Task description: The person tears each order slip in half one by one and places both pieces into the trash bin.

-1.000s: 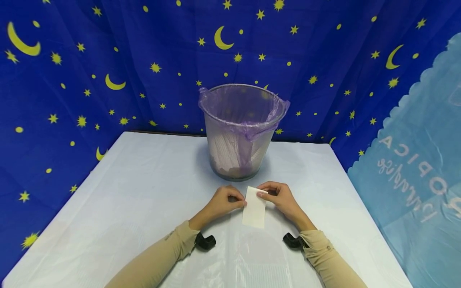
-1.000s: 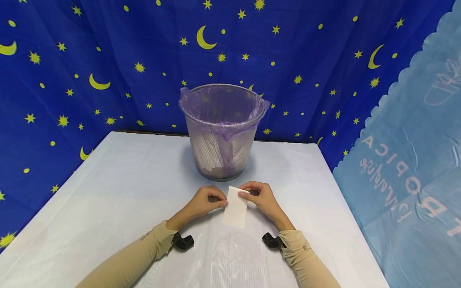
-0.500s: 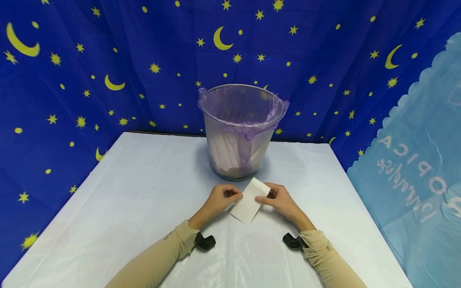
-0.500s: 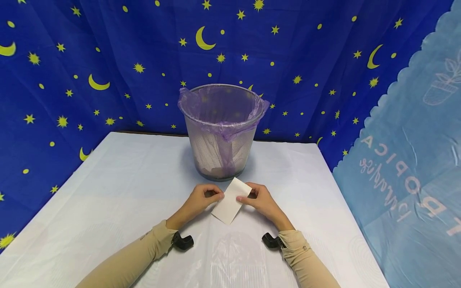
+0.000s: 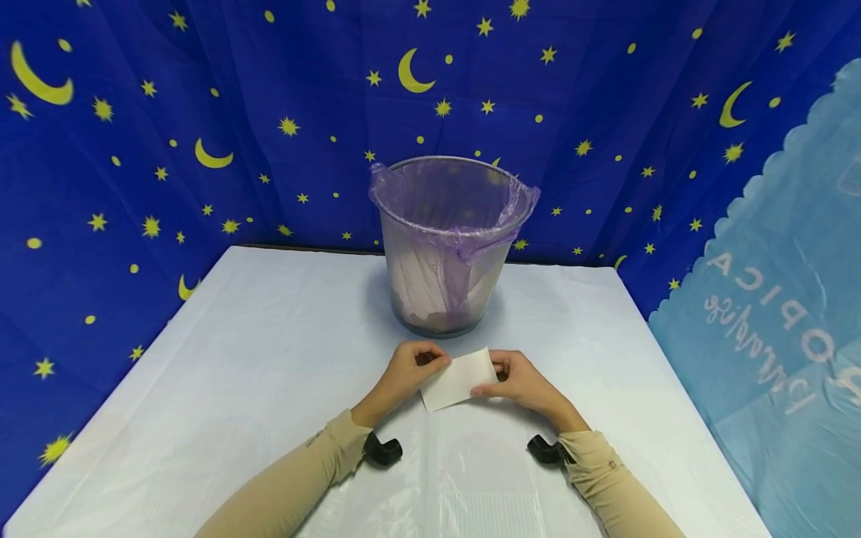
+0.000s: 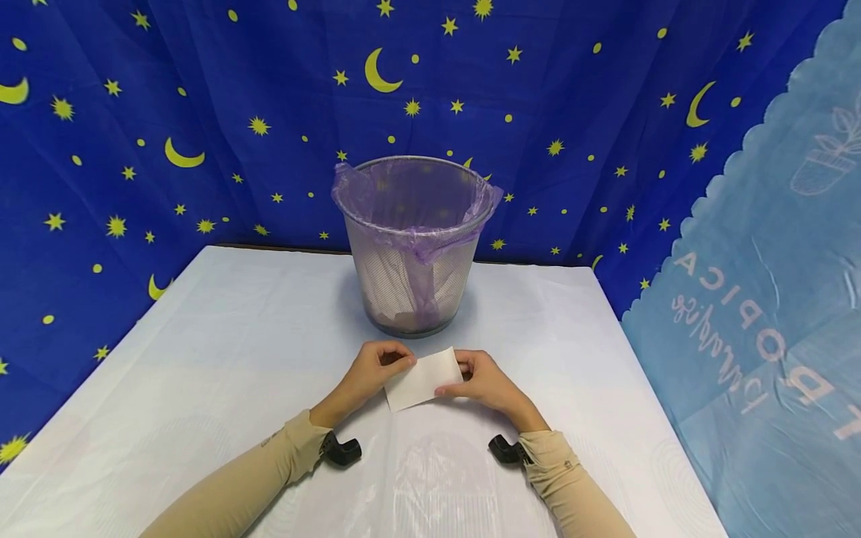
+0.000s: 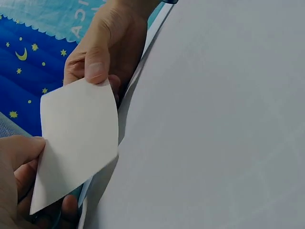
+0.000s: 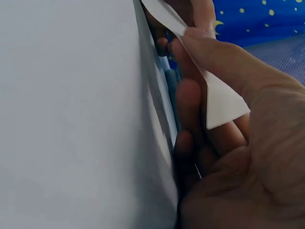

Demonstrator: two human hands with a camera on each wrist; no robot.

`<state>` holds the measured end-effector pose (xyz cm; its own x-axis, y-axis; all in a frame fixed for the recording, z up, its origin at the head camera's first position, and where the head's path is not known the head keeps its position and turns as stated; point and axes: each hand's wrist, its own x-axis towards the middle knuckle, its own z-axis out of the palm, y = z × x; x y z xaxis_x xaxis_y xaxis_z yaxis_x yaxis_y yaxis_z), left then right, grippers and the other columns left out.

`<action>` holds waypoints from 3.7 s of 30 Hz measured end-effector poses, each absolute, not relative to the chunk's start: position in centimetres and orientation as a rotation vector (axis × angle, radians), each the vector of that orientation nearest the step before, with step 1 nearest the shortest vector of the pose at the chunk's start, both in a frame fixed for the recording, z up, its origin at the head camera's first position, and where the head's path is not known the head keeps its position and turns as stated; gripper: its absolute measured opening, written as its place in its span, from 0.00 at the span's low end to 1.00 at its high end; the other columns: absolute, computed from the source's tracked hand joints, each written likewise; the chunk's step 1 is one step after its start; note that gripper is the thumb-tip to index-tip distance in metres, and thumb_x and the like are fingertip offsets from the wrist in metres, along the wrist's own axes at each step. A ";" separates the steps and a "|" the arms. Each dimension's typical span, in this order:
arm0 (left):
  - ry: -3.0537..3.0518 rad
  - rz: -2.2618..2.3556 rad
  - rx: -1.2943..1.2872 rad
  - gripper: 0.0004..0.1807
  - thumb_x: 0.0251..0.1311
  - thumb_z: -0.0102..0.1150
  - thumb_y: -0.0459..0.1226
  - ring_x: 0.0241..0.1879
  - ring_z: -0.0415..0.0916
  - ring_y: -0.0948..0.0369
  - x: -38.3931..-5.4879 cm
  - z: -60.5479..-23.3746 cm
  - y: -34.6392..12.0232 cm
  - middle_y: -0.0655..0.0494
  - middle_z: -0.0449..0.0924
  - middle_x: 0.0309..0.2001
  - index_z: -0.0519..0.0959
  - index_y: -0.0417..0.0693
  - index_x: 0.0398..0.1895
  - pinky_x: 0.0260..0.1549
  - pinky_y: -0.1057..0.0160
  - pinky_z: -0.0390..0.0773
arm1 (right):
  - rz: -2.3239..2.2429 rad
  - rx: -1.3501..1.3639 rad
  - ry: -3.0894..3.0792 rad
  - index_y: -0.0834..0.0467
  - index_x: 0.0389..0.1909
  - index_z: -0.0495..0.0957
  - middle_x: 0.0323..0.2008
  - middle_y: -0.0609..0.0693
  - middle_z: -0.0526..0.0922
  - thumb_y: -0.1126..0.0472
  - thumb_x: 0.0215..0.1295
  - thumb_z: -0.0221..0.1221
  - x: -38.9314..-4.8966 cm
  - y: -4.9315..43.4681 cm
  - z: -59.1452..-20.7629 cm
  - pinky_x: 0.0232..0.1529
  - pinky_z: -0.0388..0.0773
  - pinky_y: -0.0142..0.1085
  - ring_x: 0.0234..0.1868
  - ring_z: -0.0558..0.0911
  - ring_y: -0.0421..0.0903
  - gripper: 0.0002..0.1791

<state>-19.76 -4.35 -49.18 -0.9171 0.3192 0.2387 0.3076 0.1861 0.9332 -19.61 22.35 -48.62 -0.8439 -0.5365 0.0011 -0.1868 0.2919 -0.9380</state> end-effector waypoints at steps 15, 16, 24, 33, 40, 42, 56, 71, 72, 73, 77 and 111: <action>2.403 1.819 0.725 0.04 0.67 0.71 0.35 0.31 0.77 0.65 -19.8 -49.3 -4.2 0.50 0.88 0.35 0.89 0.42 0.37 0.32 0.69 0.77 | -1.550 -0.700 2.475 0.50 0.47 0.87 0.40 0.48 0.90 0.57 0.69 0.71 -19.3 21.4 -48.9 0.26 0.73 0.31 0.23 0.75 0.36 0.08; 2.399 1.813 0.733 0.04 0.66 0.71 0.34 0.31 0.77 0.65 -19.8 -49.3 -4.2 0.50 0.87 0.34 0.89 0.41 0.37 0.32 0.69 0.77 | -1.543 -0.702 2.507 0.49 0.46 0.87 0.39 0.49 0.90 0.57 0.69 0.71 -19.3 21.4 -48.9 0.24 0.70 0.30 0.20 0.72 0.35 0.07; 2.406 1.798 0.774 0.04 0.65 0.72 0.35 0.31 0.76 0.65 -19.8 -49.4 -4.2 0.49 0.87 0.34 0.89 0.42 0.35 0.33 0.69 0.76 | -1.536 -0.704 2.584 0.48 0.40 0.90 0.40 0.46 0.91 0.56 0.69 0.71 -18.7 20.5 -49.2 0.28 0.74 0.29 0.26 0.76 0.34 0.03; 2.406 1.769 0.788 0.02 0.64 0.72 0.34 0.33 0.80 0.66 -19.7 -49.4 -4.1 0.52 0.88 0.33 0.89 0.44 0.34 0.36 0.68 0.79 | -1.532 -0.686 2.636 0.48 0.37 0.89 0.35 0.41 0.90 0.53 0.68 0.72 -17.9 19.4 -49.2 0.38 0.78 0.31 0.36 0.83 0.38 0.04; 2.382 1.767 0.822 0.03 0.65 0.72 0.35 0.33 0.81 0.62 -19.7 -49.6 -4.1 0.51 0.88 0.34 0.90 0.45 0.34 0.36 0.67 0.79 | -1.599 -0.675 2.604 0.49 0.37 0.89 0.38 0.43 0.91 0.55 0.68 0.72 -17.9 19.3 -49.3 0.47 0.82 0.33 0.47 0.88 0.41 0.03; 2.379 1.757 0.829 0.03 0.65 0.72 0.35 0.33 0.80 0.62 -19.6 -49.6 -4.0 0.51 0.88 0.34 0.90 0.45 0.34 0.36 0.67 0.79 | -1.608 -0.667 2.596 0.50 0.37 0.88 0.39 0.43 0.91 0.55 0.68 0.72 -17.8 19.3 -49.4 0.49 0.82 0.34 0.48 0.89 0.44 0.03; 2.390 1.722 0.818 0.04 0.65 0.72 0.37 0.32 0.80 0.63 -19.4 -49.4 -4.2 0.52 0.88 0.34 0.90 0.46 0.34 0.35 0.67 0.78 | -1.642 -0.675 2.602 0.51 0.37 0.88 0.38 0.46 0.91 0.58 0.67 0.72 -17.6 18.8 -49.5 0.49 0.83 0.33 0.47 0.90 0.44 0.02; 2.418 1.797 0.964 0.03 0.63 0.73 0.33 0.35 0.81 0.53 -21.0 -46.3 -4.9 0.49 0.89 0.33 0.90 0.41 0.34 0.39 0.57 0.81 | -1.614 -0.765 2.639 0.50 0.40 0.88 0.40 0.45 0.91 0.58 0.69 0.71 -19.0 17.9 -46.0 0.56 0.84 0.43 0.49 0.89 0.46 0.02; 2.418 1.795 0.971 0.04 0.63 0.73 0.33 0.35 0.82 0.52 -21.1 -46.0 -5.0 0.48 0.89 0.33 0.90 0.40 0.33 0.39 0.56 0.81 | -1.608 -0.767 2.641 0.50 0.40 0.88 0.40 0.45 0.91 0.58 0.69 0.71 -19.1 17.8 -45.8 0.56 0.84 0.43 0.50 0.89 0.46 0.02; 2.422 1.788 0.980 0.04 0.63 0.73 0.32 0.35 0.81 0.52 -21.2 -45.8 -5.0 0.48 0.88 0.33 0.90 0.39 0.33 0.39 0.56 0.81 | -1.603 -0.773 2.641 0.50 0.40 0.88 0.40 0.45 0.91 0.57 0.69 0.71 -19.1 17.8 -45.5 0.56 0.84 0.44 0.50 0.89 0.46 0.02; 2.448 1.747 1.003 0.04 0.64 0.72 0.33 0.35 0.82 0.56 -21.5 -44.9 -5.2 0.49 0.89 0.34 0.89 0.38 0.34 0.40 0.58 0.82 | -1.594 -0.807 2.641 0.51 0.40 0.88 0.40 0.45 0.90 0.57 0.71 0.69 -19.4 17.7 -44.7 0.55 0.84 0.44 0.49 0.89 0.46 0.03; 2.448 1.760 1.084 0.04 0.68 0.70 0.35 0.35 0.82 0.58 -22.5 -36.8 -5.7 0.52 0.88 0.34 0.90 0.44 0.37 0.40 0.61 0.82 | -1.610 -0.930 2.736 0.52 0.42 0.88 0.41 0.48 0.90 0.58 0.71 0.69 -20.7 17.6 -37.1 0.50 0.86 0.43 0.51 0.89 0.49 0.03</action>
<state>-22.54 -5.72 -36.82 -0.7693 0.4826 0.4188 0.5507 0.1685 0.8175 -20.66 17.56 -37.11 -0.8293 -0.3811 0.4087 -0.5423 0.3727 -0.7530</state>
